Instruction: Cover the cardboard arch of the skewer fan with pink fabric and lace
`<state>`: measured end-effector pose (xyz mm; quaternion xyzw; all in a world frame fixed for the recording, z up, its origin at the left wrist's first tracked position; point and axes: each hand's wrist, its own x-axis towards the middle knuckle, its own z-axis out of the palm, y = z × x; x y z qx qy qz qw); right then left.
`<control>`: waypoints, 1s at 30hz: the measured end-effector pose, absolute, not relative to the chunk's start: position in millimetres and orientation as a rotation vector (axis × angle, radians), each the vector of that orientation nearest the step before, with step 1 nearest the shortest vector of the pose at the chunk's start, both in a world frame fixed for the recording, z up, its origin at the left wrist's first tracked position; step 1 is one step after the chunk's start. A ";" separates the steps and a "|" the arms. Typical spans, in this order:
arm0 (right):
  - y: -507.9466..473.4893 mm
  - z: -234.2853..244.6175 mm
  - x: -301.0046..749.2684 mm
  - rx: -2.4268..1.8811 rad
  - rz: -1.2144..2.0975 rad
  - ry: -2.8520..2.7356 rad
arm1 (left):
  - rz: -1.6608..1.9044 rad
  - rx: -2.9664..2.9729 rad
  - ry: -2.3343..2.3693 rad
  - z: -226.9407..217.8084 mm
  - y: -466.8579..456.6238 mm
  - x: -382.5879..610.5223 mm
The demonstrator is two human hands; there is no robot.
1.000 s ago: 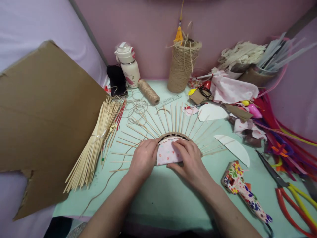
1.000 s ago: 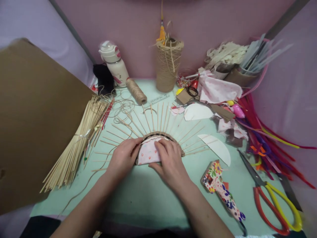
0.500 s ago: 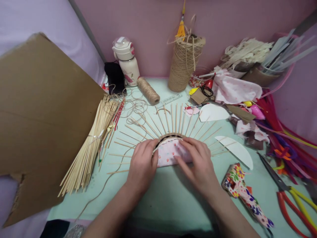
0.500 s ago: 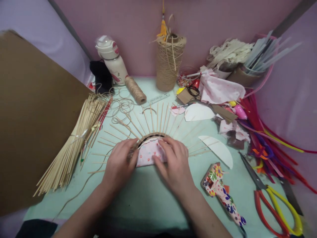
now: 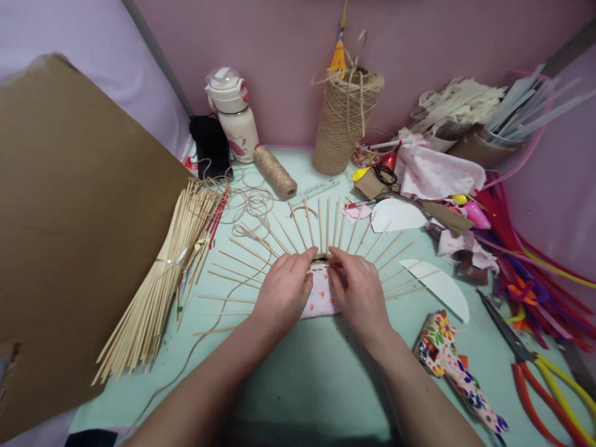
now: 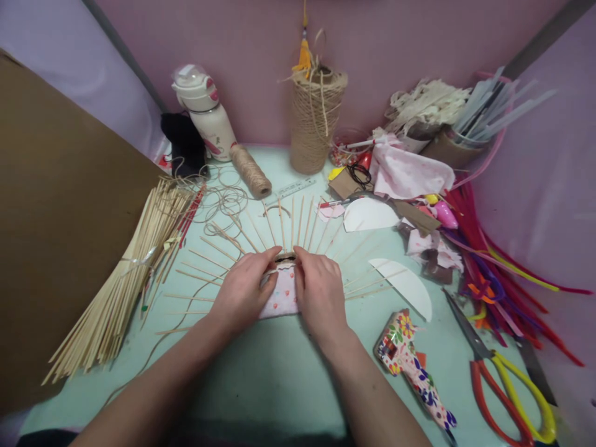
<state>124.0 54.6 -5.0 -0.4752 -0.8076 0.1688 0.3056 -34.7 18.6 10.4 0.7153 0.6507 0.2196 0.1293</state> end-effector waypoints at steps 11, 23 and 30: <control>55.6 -21.0 119.2 -1.261 0.432 -1.915 | 0.889 2.281 1.943 -3.8 28.3 -32.2; 57.6 -22.3 119.9 -1.225 0.485 -2.003 | 0.723 2.135 1.920 0.0 25.9 -36.2; 56.8 -16.8 119.8 -1.244 0.536 -2.028 | 0.673 2.068 1.889 3.6 17.0 -36.5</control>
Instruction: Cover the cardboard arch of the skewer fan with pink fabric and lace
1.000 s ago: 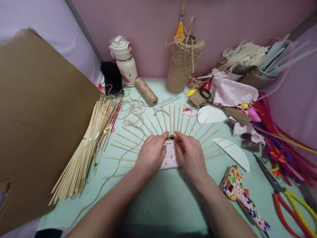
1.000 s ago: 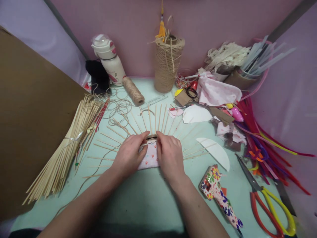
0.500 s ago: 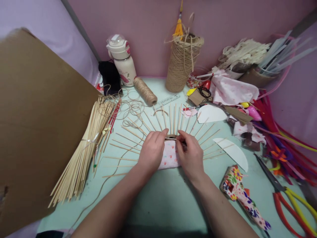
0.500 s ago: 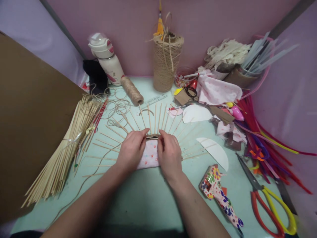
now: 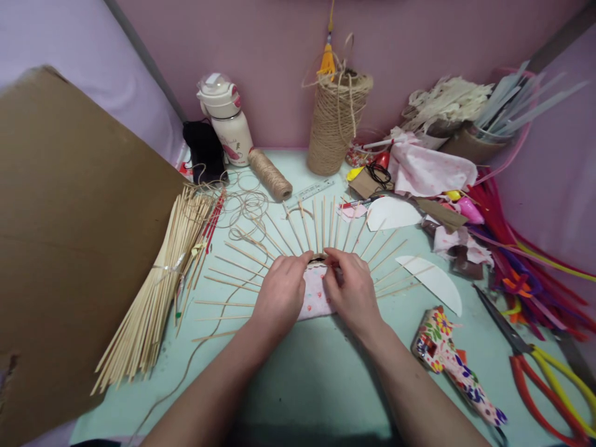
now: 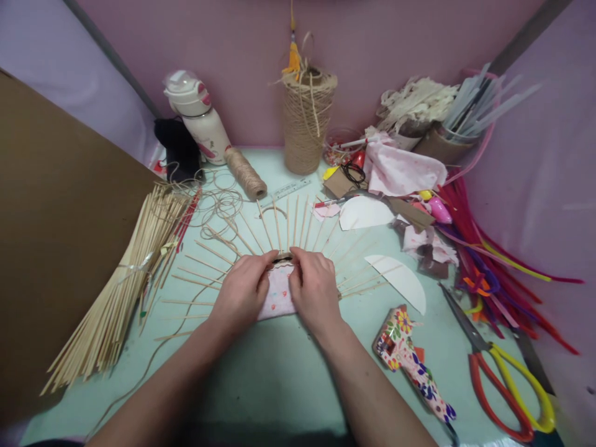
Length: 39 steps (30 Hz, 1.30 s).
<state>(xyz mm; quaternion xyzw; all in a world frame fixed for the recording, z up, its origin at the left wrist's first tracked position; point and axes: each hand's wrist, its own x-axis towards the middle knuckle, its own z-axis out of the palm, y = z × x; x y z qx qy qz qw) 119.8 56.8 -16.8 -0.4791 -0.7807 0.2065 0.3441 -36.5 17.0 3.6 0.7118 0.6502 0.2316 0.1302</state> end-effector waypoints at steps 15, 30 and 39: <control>54.7 -16.2 122.1 -1.248 0.581 -1.970 | 0.820 2.045 1.778 1.7 19.9 -25.5; 52.8 -9.0 122.8 -1.261 0.554 -2.068 | 0.820 1.996 1.769 -3.1 19.8 -21.3; 50.3 -8.1 123.8 -1.281 0.512 -1.973 | 0.905 1.950 1.812 -2.0 16.8 -23.3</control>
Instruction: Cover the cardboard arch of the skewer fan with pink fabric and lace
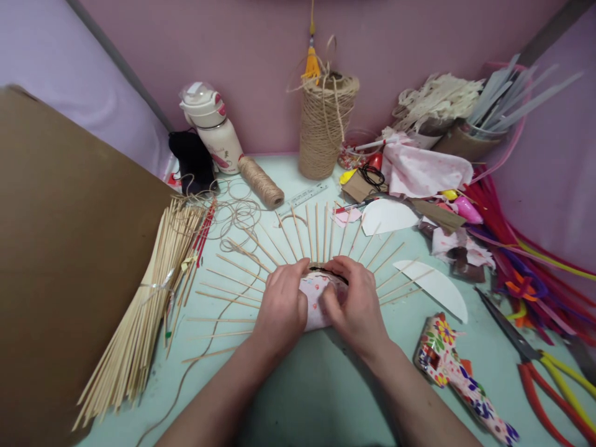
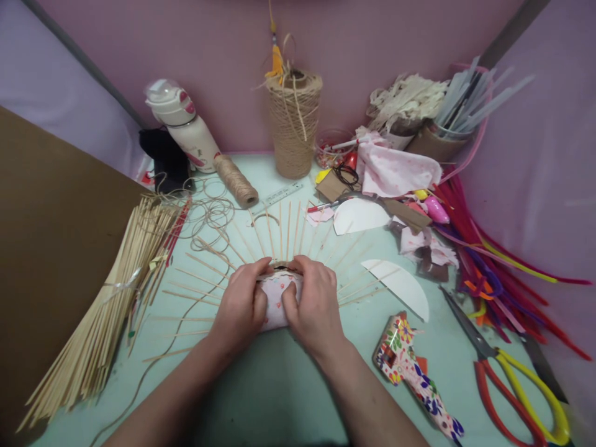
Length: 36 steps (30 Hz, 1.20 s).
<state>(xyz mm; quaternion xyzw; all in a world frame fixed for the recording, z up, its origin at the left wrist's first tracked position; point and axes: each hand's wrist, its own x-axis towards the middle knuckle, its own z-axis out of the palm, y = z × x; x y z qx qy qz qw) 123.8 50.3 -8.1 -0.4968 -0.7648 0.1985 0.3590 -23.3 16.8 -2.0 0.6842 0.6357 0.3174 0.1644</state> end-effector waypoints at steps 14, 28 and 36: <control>53.1 -8.1 120.5 -1.231 0.511 -2.173 | 0.784 2.022 1.813 -4.0 19.2 -17.4; 47.9 -7.6 129.8 -1.337 0.502 -1.957 | 0.888 1.971 1.816 1.5 20.7 -23.8; 49.1 -6.5 128.0 -1.318 0.564 -2.058 | 0.715 2.049 1.727 -7.1 21.7 -17.9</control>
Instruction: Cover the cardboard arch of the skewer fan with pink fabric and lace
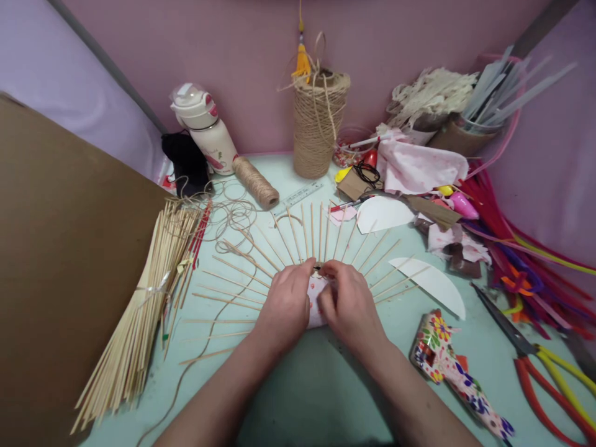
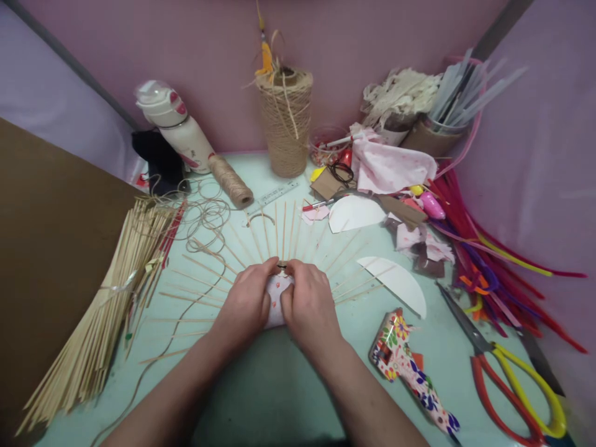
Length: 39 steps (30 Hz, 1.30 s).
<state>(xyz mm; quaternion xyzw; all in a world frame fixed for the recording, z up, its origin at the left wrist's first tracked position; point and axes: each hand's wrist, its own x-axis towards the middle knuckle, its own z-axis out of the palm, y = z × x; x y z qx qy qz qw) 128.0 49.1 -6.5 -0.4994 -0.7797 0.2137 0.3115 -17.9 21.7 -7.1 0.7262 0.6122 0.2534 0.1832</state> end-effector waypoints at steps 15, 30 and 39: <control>50.4 -4.7 122.0 -1.267 0.607 -2.142 | 1.046 1.892 1.881 6.0 8.9 -35.0; 46.4 0.6 114.4 -1.086 0.640 -2.245 | 0.923 1.733 2.013 -1.3 -16.3 -49.5; 45.5 -0.7 107.9 -1.023 0.721 -2.289 | 0.863 1.736 2.027 -3.1 -26.5 -51.1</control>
